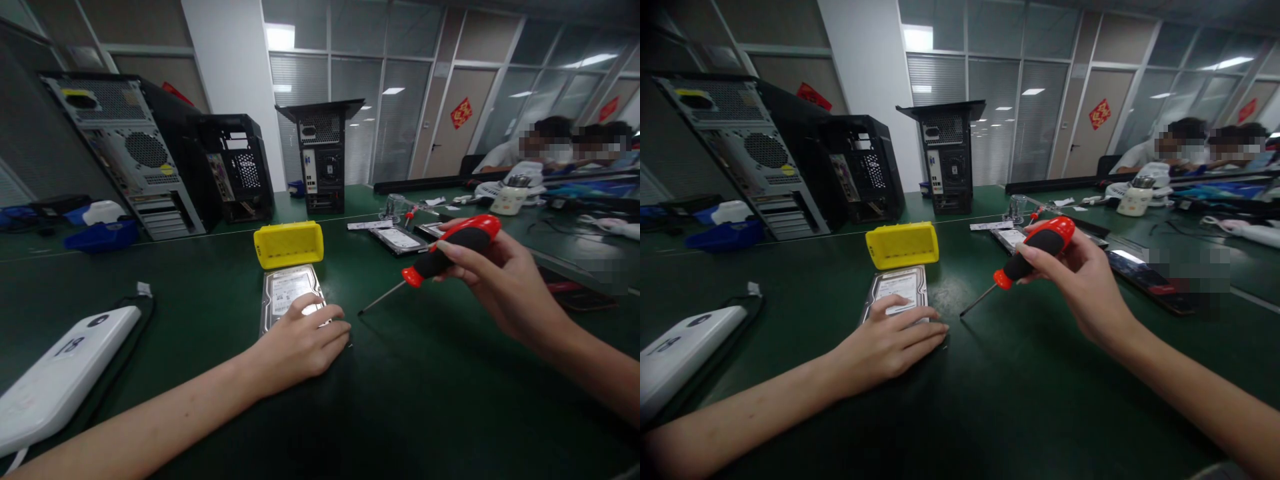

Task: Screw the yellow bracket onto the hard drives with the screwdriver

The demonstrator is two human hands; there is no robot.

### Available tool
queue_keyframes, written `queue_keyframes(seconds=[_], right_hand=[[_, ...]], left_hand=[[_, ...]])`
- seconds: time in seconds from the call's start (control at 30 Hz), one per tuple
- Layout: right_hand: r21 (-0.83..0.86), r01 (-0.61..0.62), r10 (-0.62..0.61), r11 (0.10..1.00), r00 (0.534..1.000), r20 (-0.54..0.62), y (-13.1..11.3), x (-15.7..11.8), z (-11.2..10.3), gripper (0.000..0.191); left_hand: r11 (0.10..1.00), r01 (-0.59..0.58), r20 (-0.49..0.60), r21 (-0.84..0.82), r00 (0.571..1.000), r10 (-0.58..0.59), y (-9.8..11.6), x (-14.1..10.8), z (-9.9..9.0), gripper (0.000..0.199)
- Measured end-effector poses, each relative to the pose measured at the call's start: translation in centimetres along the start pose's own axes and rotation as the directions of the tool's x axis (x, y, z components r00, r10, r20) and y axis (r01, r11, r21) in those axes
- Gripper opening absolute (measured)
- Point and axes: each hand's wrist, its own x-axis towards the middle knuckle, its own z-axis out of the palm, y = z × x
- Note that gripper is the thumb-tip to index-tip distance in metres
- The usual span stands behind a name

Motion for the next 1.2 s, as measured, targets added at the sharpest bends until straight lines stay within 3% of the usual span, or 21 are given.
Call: queue_keyframes(seconds=[0.27, 0.67, 0.83, 0.9, 0.97, 1.07, 1.13, 1.2], right_hand=[[-0.021, -0.013, 0.013, 1.0, 1.0, -0.006, -0.1, -0.2, 0.1, 0.025], [-0.068, 0.006, -0.006, 0.998, 1.0, -0.009, 0.1, 0.0, -0.1, 0.027], [-0.083, 0.011, -0.012, 0.996, 1.0, -0.009, 0.3, -0.2, -0.2, 0.029], [-0.095, 0.018, -0.018, 0.995, 1.0, 0.002, 0.3, -0.2, -0.3, 0.029], [-0.104, 0.023, -0.022, 0.994, 1.0, 0.01, 0.4, -0.2, -0.3, 0.029], [-0.104, 0.022, -0.022, 0.994, 1.0, 0.002, 0.3, -0.2, -0.3, 0.03], [-0.103, 0.011, -0.013, 0.995, 1.0, -0.016, 0.2, -0.3, -0.2, 0.03], [-0.113, -0.008, 0.005, 0.994, 1.0, -0.03, 0.1, -0.3, -0.1, 0.03]], left_hand=[[0.954, 0.15, 0.095, -0.259, 0.987, -0.129, 0.0, 0.3, 0.1, 0.013], [0.99, 0.065, -0.031, -0.128, 0.997, -0.07, 1.2, 0.4, 0.4, 0.019], [0.964, 0.164, -0.076, -0.211, 0.98, -0.183, 1.4, 0.3, 0.4, 0.014], [0.914, 0.27, -0.028, -0.302, 0.956, -0.292, 0.9, 0.4, 0.0, 0.012], [0.831, 0.401, 0.092, -0.385, 0.913, -0.397, 0.0, 0.5, -0.5, 0.014], [0.663, 0.609, 0.243, -0.435, 0.789, -0.565, -1.9, 0.4, -0.9, 0.017], [0.595, 0.664, 0.319, -0.453, 0.744, -0.587, -2.9, 0.1, -0.7, 0.021], [0.57, 0.679, 0.366, -0.462, 0.732, -0.575, -3.6, -0.3, -0.4, 0.023]])
